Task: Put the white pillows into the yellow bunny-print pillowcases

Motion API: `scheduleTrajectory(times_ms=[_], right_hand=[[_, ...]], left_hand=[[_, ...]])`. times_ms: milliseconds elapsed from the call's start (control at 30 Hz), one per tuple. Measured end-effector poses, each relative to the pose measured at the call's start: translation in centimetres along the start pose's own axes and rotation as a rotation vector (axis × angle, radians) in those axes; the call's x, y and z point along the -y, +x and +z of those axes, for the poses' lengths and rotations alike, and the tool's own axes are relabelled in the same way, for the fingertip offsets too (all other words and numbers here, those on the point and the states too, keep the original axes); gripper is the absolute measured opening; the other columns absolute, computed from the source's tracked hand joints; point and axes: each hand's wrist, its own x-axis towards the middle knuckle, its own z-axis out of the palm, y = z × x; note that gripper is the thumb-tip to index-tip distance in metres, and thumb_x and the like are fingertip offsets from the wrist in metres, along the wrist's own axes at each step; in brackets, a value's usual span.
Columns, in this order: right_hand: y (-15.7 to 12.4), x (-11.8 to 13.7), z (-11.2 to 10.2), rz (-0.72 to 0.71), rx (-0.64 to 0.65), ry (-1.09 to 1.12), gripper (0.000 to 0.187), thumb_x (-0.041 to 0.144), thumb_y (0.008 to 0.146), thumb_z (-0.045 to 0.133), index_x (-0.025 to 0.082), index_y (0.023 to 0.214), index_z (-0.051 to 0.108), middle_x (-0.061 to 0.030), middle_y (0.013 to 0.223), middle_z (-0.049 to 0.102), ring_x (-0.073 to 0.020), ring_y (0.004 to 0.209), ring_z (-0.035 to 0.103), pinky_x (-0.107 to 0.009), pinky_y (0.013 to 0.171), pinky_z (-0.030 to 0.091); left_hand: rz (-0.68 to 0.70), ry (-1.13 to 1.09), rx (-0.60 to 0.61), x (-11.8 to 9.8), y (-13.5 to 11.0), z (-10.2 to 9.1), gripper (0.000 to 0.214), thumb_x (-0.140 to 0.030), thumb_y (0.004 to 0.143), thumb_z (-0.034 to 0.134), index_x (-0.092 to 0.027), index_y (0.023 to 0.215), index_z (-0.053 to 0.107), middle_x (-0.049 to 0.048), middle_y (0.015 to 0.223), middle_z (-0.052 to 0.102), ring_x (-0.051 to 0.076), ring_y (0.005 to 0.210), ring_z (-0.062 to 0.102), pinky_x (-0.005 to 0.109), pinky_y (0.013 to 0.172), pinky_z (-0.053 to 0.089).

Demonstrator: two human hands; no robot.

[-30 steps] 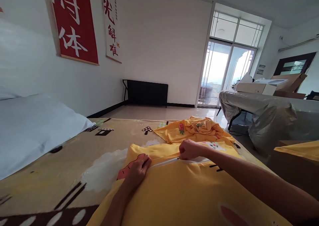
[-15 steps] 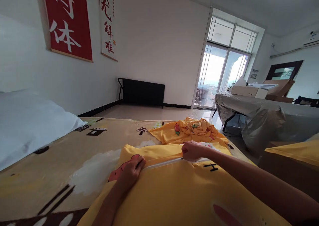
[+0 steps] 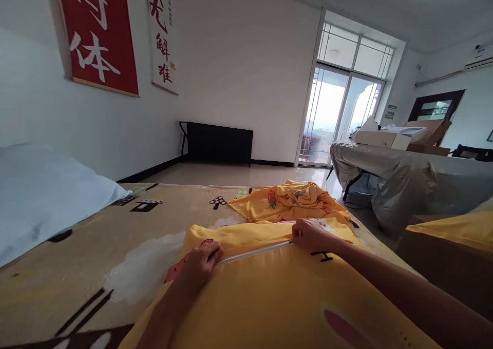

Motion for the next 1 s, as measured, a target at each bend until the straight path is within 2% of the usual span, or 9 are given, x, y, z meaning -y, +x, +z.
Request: scheduleTrajectory(times_ms=[100, 167, 233, 333, 433, 567, 667, 800, 1000], right_hand=[[-1.2, -1.0, 1.1, -0.032, -0.113, 0.037, 0.013, 0.015, 0.071, 0.049, 0.016, 0.062, 0.058, -0.0017, 0.071, 0.059, -0.0102, 0.064, 0.045, -0.021, 0.056, 0.027], [-1.6, -1.2, 1.7, -0.064, -0.176, 0.083, 0.015, 0.014, 0.075, 0.047, 0.017, 0.065, 0.058, -0.0018, 0.071, 0.06, -0.0102, 0.063, 0.046, -0.021, 0.057, 0.028], [-1.6, -1.1, 1.9, -0.072, -0.215, 0.11, 0.016, 0.014, 0.076, 0.046, 0.017, 0.067, 0.059, -0.0019, 0.071, 0.062, -0.0105, 0.063, 0.048, -0.022, 0.057, 0.027], [-1.6, -0.4, 1.8, -0.016, -0.223, 0.087, 0.017, 0.014, 0.078, 0.046, 0.017, 0.069, 0.061, -0.0032, 0.072, 0.065, -0.0117, 0.062, 0.05, -0.024, 0.056, 0.025], [-1.8, 0.1, 1.4, -0.025, -0.241, 0.03, 0.015, 0.015, 0.081, 0.047, 0.017, 0.079, 0.061, -0.0057, 0.081, 0.068, -0.0134, 0.065, 0.054, -0.026, 0.056, 0.024], [-2.8, 0.1, 1.4, -0.06, -0.253, 0.057, 0.014, 0.019, 0.086, 0.046, 0.017, 0.089, 0.059, -0.0065, 0.088, 0.068, -0.0147, 0.069, 0.058, -0.026, 0.058, 0.025], [-3.3, -0.3, 2.1, -0.068, -0.287, 0.117, 0.014, 0.017, 0.087, 0.045, 0.018, 0.092, 0.058, -0.0058, 0.092, 0.068, -0.0145, 0.071, 0.058, -0.025, 0.058, 0.026], [-3.1, -1.1, 3.6, -0.01, -0.332, 0.177, 0.015, 0.02, 0.088, 0.044, 0.019, 0.08, 0.057, -0.0033, 0.083, 0.068, -0.0127, 0.067, 0.055, -0.025, 0.057, 0.025], [-3.2, -1.6, 4.8, -0.024, -0.375, 0.206, 0.014, 0.021, 0.088, 0.045, 0.019, 0.077, 0.054, -0.0018, 0.081, 0.066, -0.0114, 0.065, 0.052, -0.024, 0.058, 0.024]], left_hand=[[-0.009, 0.296, 0.035, -3.1, -0.2, -1.1, 0.028, -0.024, 0.086, 0.034, -0.019, 0.077, 0.06, 0.0084, 0.095, 0.064, 0.026, 0.098, 0.057, 0.043, 0.086, 0.035], [0.019, 0.429, -0.006, -6.9, -0.8, -1.5, 0.031, -0.013, 0.085, 0.033, -0.02, 0.093, 0.062, 0.0108, 0.111, 0.061, 0.027, 0.108, 0.054, 0.046, 0.09, 0.034], [0.083, 0.469, -0.018, -11.6, -1.4, -1.3, 0.042, -0.003, 0.08, 0.032, -0.019, 0.107, 0.059, 0.0114, 0.12, 0.058, 0.026, 0.112, 0.052, 0.042, 0.091, 0.036], [0.137, 0.442, 0.103, -18.4, -1.4, 0.1, 0.047, 0.002, 0.074, 0.034, -0.015, 0.109, 0.059, 0.0121, 0.11, 0.062, 0.026, 0.105, 0.056, 0.038, 0.087, 0.04], [0.135, 0.358, 0.158, -22.5, 0.3, 1.9, 0.039, -0.001, 0.077, 0.035, -0.013, 0.103, 0.062, 0.0134, 0.106, 0.064, 0.026, 0.102, 0.057, 0.037, 0.087, 0.041], [0.02, 0.278, 0.071, -23.1, 2.9, 4.2, 0.029, -0.013, 0.084, 0.035, -0.011, 0.096, 0.061, 0.0175, 0.105, 0.063, 0.031, 0.101, 0.058, 0.043, 0.084, 0.042], [-0.029, 0.19, -0.029, -21.9, 3.7, 6.3, 0.027, -0.016, 0.086, 0.035, -0.013, 0.099, 0.058, 0.0151, 0.106, 0.064, 0.029, 0.103, 0.057, 0.043, 0.086, 0.041], [-0.063, 0.057, -0.155, -19.8, 3.3, 9.1, 0.03, -0.017, 0.088, 0.03, -0.016, 0.105, 0.055, 0.0112, 0.11, 0.063, 0.023, 0.106, 0.055, 0.04, 0.092, 0.039], [-0.032, -0.05, -0.215, -18.0, 3.0, 10.4, 0.02, -0.024, 0.085, 0.035, -0.019, 0.076, 0.052, 0.0086, 0.086, 0.062, 0.024, 0.088, 0.054, 0.039, 0.083, 0.041]])
